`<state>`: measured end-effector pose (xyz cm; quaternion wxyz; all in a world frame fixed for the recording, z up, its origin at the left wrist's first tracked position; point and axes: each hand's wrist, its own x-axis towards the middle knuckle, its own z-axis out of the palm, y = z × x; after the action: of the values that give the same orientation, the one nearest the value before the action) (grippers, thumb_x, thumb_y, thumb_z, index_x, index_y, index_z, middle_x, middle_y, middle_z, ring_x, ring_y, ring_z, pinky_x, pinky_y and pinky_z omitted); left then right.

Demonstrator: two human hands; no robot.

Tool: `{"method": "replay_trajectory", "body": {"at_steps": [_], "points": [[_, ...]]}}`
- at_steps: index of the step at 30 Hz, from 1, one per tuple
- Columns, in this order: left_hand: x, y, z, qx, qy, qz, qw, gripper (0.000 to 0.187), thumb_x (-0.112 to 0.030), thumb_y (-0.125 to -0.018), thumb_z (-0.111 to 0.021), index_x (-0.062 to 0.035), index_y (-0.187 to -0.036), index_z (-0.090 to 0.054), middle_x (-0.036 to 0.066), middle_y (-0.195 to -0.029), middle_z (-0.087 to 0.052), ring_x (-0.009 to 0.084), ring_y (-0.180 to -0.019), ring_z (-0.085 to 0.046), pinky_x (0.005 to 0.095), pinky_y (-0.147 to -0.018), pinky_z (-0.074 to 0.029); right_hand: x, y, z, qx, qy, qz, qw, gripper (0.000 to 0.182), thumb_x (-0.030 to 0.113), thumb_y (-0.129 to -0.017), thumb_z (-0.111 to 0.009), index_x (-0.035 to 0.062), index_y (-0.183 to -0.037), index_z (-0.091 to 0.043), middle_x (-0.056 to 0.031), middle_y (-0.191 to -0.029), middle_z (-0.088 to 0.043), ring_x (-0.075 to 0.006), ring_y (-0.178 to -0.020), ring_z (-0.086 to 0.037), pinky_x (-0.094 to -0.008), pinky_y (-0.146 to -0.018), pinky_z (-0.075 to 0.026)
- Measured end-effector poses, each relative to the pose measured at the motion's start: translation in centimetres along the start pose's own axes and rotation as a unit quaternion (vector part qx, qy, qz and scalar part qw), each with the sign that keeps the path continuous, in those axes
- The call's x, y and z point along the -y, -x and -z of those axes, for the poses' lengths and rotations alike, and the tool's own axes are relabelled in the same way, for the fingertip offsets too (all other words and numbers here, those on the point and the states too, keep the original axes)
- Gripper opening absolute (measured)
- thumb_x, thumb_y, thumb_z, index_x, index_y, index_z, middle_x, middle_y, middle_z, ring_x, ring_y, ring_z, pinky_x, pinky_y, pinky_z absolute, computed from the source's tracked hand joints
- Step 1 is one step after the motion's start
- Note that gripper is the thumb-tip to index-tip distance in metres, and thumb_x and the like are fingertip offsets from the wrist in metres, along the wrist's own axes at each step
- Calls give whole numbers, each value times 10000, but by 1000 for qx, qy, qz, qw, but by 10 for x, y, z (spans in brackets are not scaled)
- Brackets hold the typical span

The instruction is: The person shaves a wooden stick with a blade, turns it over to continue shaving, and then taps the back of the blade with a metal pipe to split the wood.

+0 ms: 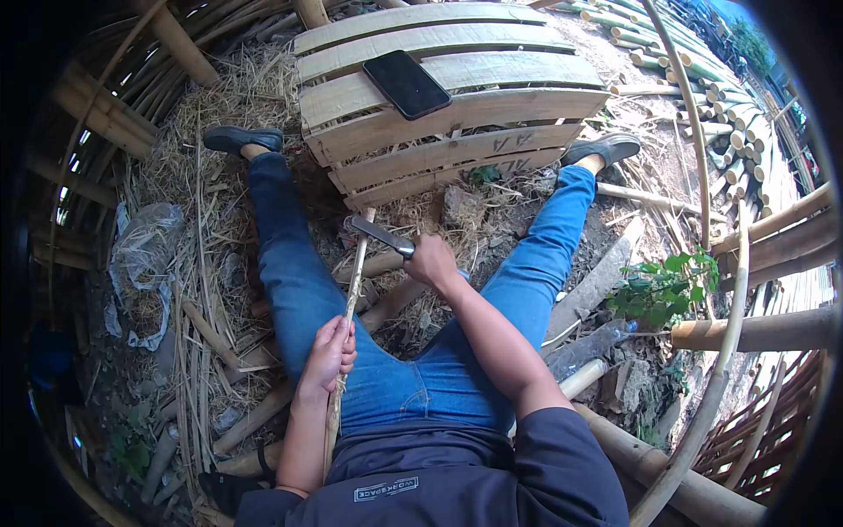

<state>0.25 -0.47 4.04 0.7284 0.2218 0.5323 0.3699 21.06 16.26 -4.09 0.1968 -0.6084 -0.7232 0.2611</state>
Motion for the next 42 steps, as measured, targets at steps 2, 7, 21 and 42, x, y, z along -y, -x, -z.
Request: {"method": "replay_trajectory", "body": {"at_steps": [2,7,21,42], "points": [[2,-1,1,-12,-10,2,1000,244,-290,-1073,-400,-116,-906,-437,-75,-611,-319,3,-431,-255,185,-362,-183,-7,-7,1,-5,12,-21,1000,195,145,-712,-624,35,-838,-725,-247,-772,-672,-431,-764,-666,-491,-769,-541],[2,3,-2,6,-1,-4,1000,244,-287,-1073,-399,-115,-904,-438,-77,-610,-317,2,-431,-258,185,-364,-185,-6,2,1,7,8,15,1000,193,140,-701,-631,58,-841,-735,-235,-771,-674,-426,-754,-668,-486,-762,-545],[3,7,-6,-25,-49,-23,998,256,-283,-1072,-406,-105,-893,-452,-73,-584,-338,13,-432,-305,195,-361,-232,-6,2,16,41,14,5,999,231,147,-702,-623,4,-859,-714,-283,-811,-669,-439,-809,-671,-498,-797,-539],[6,0,-11,-96,-166,-76,979,246,-273,-1068,-415,-105,-892,-452,-61,-589,-364,16,-424,-307,205,-355,-237,-3,7,15,31,70,33,997,204,169,-689,-644,56,-836,-730,-226,-811,-695,-402,-786,-689,-484,-771,-556]]}}
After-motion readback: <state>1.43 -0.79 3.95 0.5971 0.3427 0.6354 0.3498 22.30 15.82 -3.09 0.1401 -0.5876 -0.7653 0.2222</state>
